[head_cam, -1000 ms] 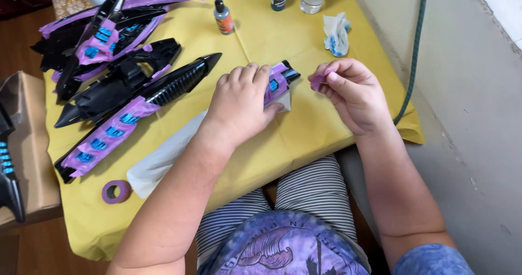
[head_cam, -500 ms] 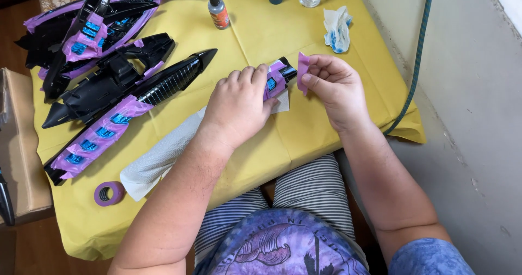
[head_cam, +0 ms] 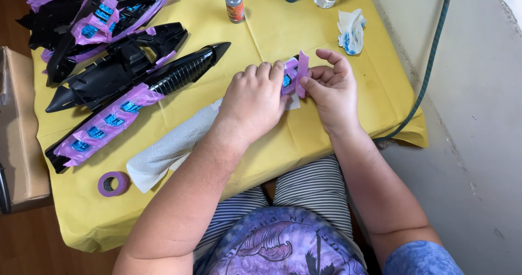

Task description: The person uses an airbrush to paint a small part and then removes masking tape and protective paper from a larger painted model component.

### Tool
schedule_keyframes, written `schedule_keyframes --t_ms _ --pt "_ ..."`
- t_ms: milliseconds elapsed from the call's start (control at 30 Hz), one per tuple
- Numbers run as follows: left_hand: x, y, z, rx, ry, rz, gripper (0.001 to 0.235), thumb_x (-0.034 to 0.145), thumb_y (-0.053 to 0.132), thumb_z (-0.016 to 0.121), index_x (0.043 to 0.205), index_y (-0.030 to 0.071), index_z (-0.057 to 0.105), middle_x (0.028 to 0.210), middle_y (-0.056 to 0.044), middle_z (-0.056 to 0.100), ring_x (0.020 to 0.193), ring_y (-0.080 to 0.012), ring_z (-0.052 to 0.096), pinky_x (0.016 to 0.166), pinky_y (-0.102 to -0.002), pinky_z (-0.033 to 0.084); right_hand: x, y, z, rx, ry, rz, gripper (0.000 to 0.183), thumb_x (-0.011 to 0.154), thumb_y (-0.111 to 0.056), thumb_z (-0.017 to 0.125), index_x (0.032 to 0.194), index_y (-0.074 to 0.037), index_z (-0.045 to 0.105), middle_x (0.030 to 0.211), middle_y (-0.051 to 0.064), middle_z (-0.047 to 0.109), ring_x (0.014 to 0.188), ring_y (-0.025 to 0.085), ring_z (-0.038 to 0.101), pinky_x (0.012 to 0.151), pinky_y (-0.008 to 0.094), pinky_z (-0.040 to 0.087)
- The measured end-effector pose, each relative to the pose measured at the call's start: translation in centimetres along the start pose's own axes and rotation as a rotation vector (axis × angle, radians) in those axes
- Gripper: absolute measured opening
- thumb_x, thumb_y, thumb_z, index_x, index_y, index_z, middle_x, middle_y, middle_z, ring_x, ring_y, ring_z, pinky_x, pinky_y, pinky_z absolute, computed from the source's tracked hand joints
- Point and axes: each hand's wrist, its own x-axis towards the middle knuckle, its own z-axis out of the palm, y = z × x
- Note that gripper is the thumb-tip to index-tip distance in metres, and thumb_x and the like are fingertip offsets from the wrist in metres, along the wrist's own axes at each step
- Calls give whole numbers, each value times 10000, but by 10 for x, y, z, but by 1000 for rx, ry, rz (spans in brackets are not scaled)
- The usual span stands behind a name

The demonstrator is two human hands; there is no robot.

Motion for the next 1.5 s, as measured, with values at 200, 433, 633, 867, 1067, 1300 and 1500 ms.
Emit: schedule_keyframes --t_ms 200,433,633,867,1067,1300,1500 --pt "0 0 -1 -17 28 -5 650 841 422 776 1285 3 551 974 -138 634 904 -331 683 761 -474 573 1 7 2 -103 19 -83 548 920 160 683 1381 -48 472 882 99 627 739 119 664 626 237 591" --pt "1 1 -2 -15 29 -7 628 847 420 774 1272 12 557 961 -124 630 896 -312 682 753 -458 571 5 14 -4 -255 13 -139 559 910 177 702 1369 -54 481 891 87 634 750 99 633 655 202 577" --pt "1 0 -2 -18 25 -5 645 837 421 785 1278 8 557 958 -127 626 889 -316 681 747 -463 569 3 15 -3 -421 17 -235 574 878 161 745 1356 -64 520 921 59 675 765 80 620 699 188 528" --pt "3 5 -7 -4 -4 -18 680 824 492 787 1259 15 571 959 -129 633 893 -318 686 745 -471 569 5 17 -8 -422 21 -257 604 841 171 779 1355 -27 534 1053 93 577 790 112 615 658 196 508" --pt "17 17 -3 38 6 -87 745 767 633 777 1157 17 620 908 -120 644 854 -324 692 733 -484 556 16 14 -21 -456 47 -262 485 890 117 786 1307 -30 585 1021 46 542 828 77 575 619 150 446" --pt "27 21 28 267 136 -166 588 800 711 707 928 142 635 776 -16 666 670 -226 667 566 -391 489 26 -25 -12 -681 -29 -156 371 899 -43 750 1233 -153 631 1091 -30 652 644 39 388 676 180 430" --pt "27 19 35 294 178 -148 585 790 715 719 906 148 634 767 -6 659 669 -212 658 567 -386 487 39 -27 -6 -494 -160 -38 327 938 -19 749 1217 -119 609 1111 10 706 656 8 447 701 144 486"
